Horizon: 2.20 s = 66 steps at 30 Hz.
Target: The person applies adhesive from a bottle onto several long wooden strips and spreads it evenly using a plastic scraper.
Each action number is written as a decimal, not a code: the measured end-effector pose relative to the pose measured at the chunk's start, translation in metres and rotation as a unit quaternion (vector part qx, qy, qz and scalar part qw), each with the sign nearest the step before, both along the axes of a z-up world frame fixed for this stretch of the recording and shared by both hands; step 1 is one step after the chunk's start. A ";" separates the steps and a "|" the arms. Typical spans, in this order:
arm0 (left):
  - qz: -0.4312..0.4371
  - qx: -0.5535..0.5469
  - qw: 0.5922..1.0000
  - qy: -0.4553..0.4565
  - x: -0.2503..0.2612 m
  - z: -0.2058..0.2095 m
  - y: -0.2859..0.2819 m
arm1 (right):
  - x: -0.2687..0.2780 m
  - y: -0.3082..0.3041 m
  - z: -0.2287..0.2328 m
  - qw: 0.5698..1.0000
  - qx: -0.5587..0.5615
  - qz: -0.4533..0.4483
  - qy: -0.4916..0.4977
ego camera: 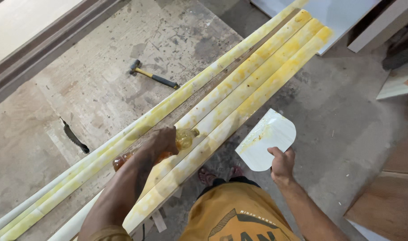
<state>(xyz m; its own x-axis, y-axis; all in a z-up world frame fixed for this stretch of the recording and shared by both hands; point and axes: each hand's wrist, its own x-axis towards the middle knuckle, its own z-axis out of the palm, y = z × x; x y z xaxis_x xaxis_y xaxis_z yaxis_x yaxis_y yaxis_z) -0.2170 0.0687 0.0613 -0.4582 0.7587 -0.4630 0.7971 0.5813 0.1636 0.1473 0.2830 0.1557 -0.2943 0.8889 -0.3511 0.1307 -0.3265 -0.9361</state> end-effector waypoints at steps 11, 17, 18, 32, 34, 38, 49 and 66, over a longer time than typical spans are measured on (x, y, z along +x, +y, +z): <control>0.012 -0.060 0.998 0.020 0.024 0.047 0.046 | 0.037 -0.002 0.034 0.999 0.000 -0.042 0.000; 0.050 -0.066 0.996 0.030 0.030 0.028 0.038 | 0.055 0.007 0.008 1.000 0.005 -0.023 0.001; 0.063 -0.078 0.995 0.026 0.032 0.028 0.035 | 0.054 0.007 0.015 1.000 0.002 -0.011 0.001; 0.135 -0.096 0.986 -0.035 0.058 0.062 -0.077 | -0.030 -0.069 0.034 0.993 -0.004 0.119 -0.008; 0.150 -0.081 0.984 -0.058 0.066 0.087 -0.103 | -0.042 -0.092 0.022 0.989 -0.003 0.145 -0.019; 0.159 -0.089 0.981 -0.069 0.065 0.105 -0.159 | -0.073 -0.140 0.013 0.980 -0.006 0.189 -0.068; 0.188 -0.073 0.972 -0.120 0.054 0.067 -0.298 | -0.124 -0.242 0.015 0.880 0.049 0.438 -0.177; 0.329 0.244 0.908 -0.086 0.049 0.144 -0.349 | -0.104 -0.256 -0.007 0.689 0.437 0.521 -0.253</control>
